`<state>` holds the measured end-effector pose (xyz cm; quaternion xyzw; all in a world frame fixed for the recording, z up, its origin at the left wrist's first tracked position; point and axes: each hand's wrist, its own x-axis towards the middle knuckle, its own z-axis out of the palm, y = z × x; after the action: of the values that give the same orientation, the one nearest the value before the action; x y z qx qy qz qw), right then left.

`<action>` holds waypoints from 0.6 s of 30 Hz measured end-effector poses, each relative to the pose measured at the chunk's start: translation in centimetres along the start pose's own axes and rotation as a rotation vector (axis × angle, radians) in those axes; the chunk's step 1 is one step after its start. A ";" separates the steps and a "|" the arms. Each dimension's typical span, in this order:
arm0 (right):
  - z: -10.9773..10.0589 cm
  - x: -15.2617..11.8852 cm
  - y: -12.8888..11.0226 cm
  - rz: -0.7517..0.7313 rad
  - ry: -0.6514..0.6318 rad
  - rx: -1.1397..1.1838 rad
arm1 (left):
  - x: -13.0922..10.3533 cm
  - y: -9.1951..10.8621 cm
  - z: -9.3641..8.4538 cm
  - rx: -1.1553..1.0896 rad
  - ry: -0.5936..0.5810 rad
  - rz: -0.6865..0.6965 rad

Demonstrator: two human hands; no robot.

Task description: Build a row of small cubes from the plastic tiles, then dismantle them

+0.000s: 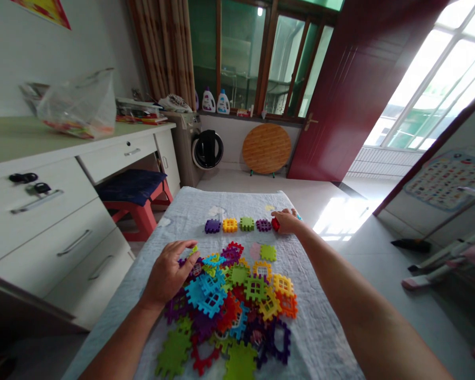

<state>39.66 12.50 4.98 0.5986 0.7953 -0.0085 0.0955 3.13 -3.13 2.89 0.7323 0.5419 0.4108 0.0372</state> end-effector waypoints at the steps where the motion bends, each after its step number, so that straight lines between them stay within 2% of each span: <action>1: 0.0 0.0 0.0 0.003 -0.005 0.002 | 0.0 0.0 0.0 0.001 0.002 0.000; 10: 0.1 -0.1 -0.2 0.012 0.008 0.003 | 0.0 0.0 -0.1 0.001 -0.001 -0.008; 14: -1.0 -1.6 -1.1 0.013 0.121 0.038 | 0.0 0.2 -0.3 -0.006 0.002 -0.017; 18: -2.0 -4.6 -4.0 -0.107 0.243 0.182 | 0.0 0.4 -0.2 -0.020 -0.050 -0.016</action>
<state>36.80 7.26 7.30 0.5584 0.8276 -0.0133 -0.0566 3.34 -3.44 3.23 0.7375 0.5425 0.3975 0.0616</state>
